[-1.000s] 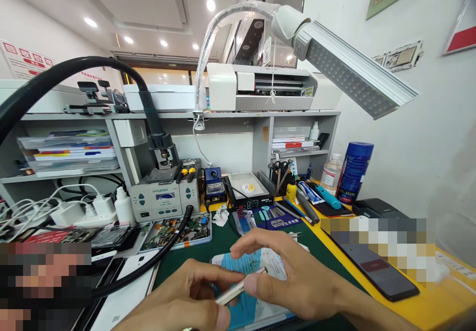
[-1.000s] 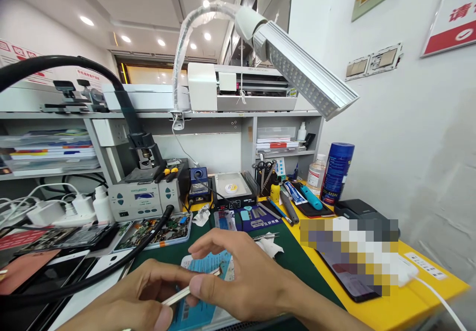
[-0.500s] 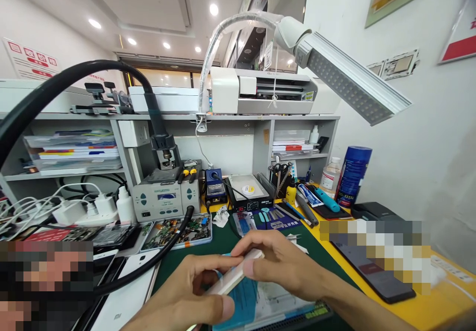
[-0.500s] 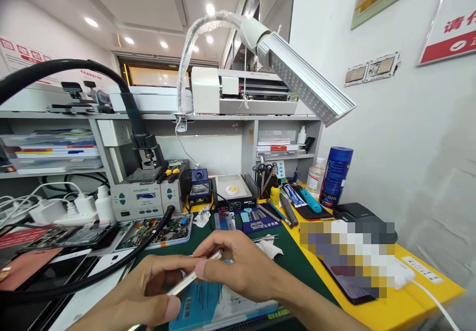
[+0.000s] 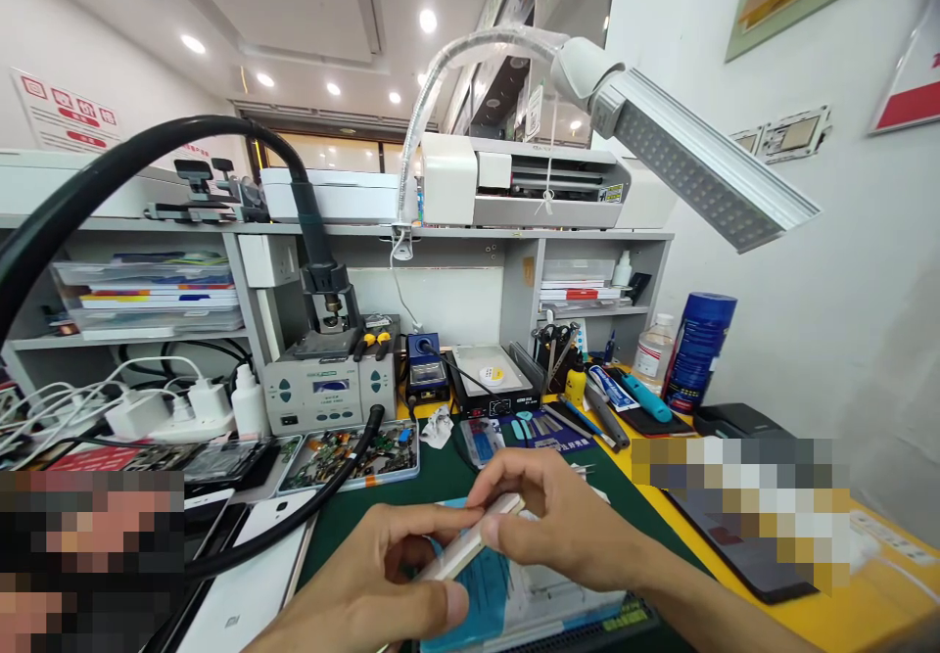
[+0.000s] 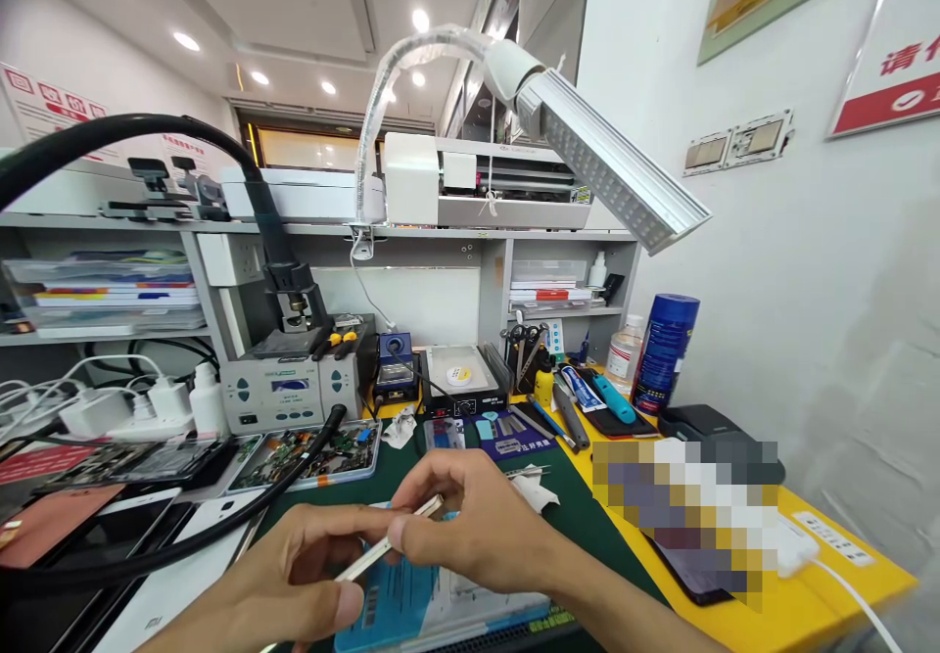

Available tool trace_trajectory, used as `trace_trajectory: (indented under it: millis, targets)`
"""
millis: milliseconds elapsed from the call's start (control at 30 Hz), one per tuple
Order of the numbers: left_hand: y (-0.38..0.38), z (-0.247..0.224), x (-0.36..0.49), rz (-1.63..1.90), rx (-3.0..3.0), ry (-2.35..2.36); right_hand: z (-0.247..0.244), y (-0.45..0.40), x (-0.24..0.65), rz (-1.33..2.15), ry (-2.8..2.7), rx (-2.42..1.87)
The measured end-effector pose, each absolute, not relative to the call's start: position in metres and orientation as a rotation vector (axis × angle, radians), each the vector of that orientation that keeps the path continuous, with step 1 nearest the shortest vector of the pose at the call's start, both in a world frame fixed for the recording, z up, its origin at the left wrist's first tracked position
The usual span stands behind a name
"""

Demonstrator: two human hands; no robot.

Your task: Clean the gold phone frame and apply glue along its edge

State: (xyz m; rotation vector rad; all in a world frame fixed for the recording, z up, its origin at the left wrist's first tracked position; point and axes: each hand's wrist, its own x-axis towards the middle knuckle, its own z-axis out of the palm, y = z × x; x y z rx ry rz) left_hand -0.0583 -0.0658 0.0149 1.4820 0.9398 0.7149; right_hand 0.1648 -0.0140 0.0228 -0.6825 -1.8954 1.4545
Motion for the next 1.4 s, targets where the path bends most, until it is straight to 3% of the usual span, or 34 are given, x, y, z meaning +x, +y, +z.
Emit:
trace_trajectory:
  millis: [600,967,1400]
  targets:
    - [-0.070,-0.004,-0.048,1.085,1.534,1.023,0.014,-0.025,0.161,1.040,-2.005,-0.539]
    - [-0.059,-0.033,-0.055,1.108,1.624,1.048,0.020,-0.024,0.165,1.096,-1.975,-0.537]
    - [-0.063,-0.018,-0.052,1.087,1.430,0.937,0.024,-0.020,0.168,0.896,-2.020,-0.583]
